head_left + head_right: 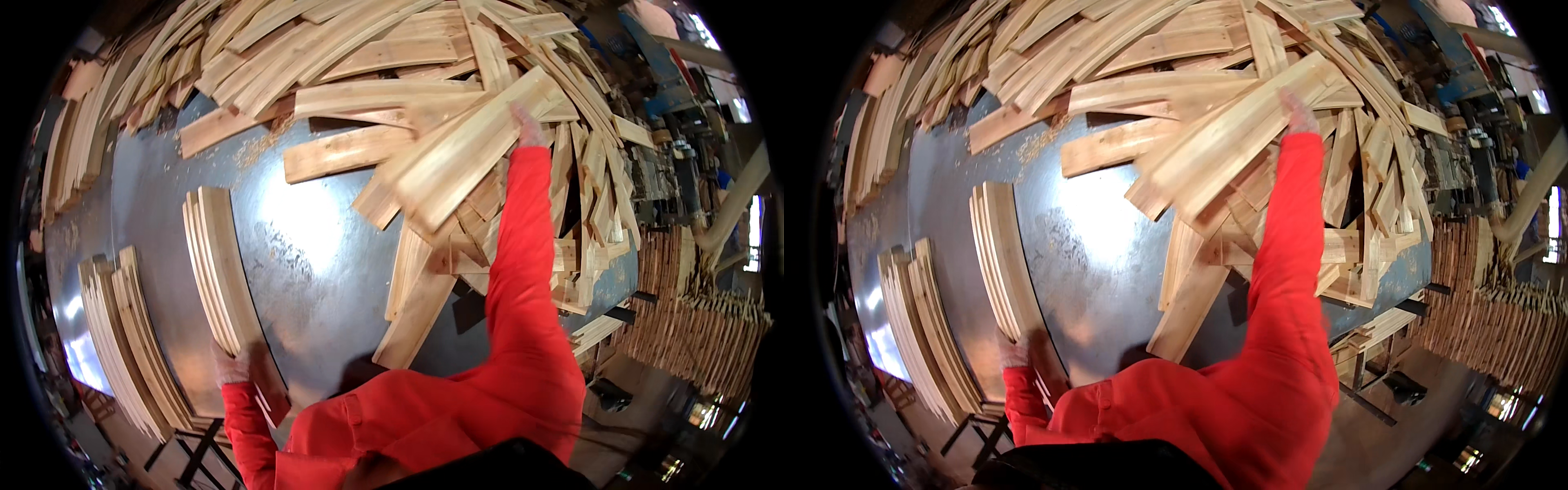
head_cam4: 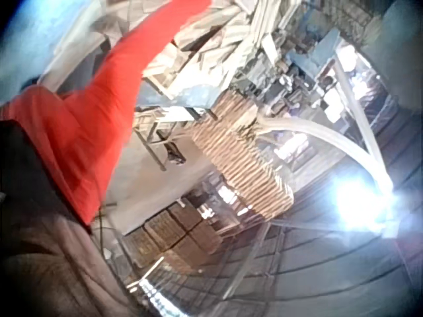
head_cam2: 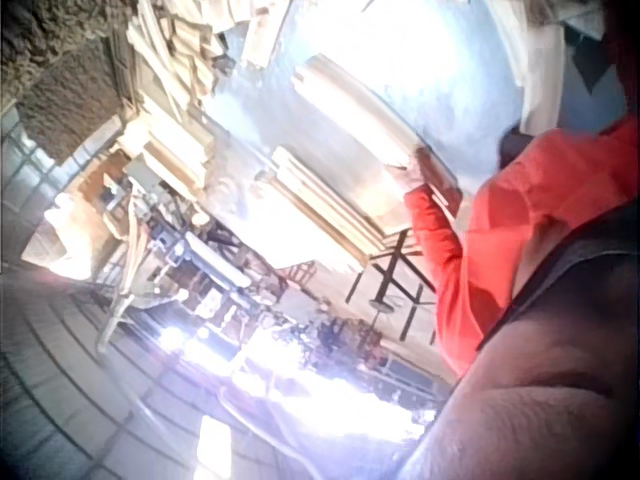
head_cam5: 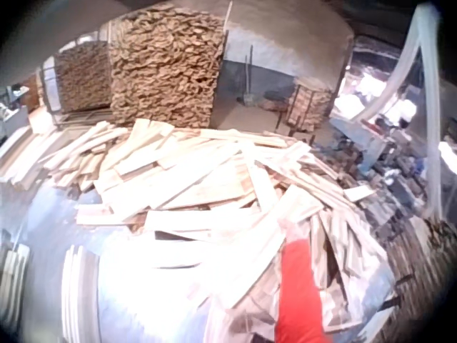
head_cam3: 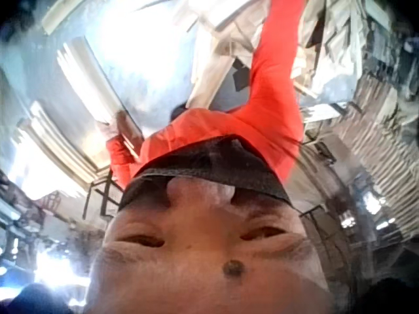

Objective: The person sorts wooden planks on a metal table in a workshop. They pick up planks from a disorganized pile, inspect them, and stack them neatly on the left side of the table. The process involves repetitive picking, inspecting, and stacking of the wood pieces.

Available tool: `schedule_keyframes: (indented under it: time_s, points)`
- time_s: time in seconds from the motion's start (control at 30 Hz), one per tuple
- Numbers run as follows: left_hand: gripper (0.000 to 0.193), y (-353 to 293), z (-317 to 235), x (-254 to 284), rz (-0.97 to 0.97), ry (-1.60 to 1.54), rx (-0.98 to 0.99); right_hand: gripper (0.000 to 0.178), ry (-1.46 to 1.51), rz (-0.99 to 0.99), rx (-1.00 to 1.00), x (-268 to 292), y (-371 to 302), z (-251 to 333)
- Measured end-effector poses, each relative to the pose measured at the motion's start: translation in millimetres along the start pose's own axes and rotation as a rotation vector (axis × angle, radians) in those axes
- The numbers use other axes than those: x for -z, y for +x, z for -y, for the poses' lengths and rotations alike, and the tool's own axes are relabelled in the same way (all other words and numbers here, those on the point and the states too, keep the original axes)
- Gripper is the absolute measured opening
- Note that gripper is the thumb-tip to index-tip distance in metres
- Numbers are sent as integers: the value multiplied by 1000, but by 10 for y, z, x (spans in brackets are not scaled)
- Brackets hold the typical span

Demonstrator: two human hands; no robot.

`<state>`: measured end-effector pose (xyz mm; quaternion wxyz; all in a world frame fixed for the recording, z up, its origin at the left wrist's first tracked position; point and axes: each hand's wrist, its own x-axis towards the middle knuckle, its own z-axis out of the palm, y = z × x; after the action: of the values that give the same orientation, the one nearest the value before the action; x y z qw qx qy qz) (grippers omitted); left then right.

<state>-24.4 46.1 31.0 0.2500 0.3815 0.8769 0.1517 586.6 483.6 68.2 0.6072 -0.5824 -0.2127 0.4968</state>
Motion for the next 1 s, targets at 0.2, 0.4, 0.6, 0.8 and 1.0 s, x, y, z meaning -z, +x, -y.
schedule_keyframes:
  time_s: [0.2,0.4,0.6,0.8,1.0]
  points:
    - [74,-79,-239,138,-27,-106,2,86,-659,501,175,-1210,-2154,-603]
    - [58,-88,-105,383,36,-206,62,98,-1394,513,91,-1430,-3706,-1478]
    - [71,-8,623,585,24,-126,131,89,-1122,527,-65,-1371,-4467,-1897]
    - [87,93,330,984,148,119,177,73,-1383,622,133,-2537,-5472,-2348]
    - [116,42,464,1022,211,55,165,74,-1273,691,49,-2435,-5099,-2992]
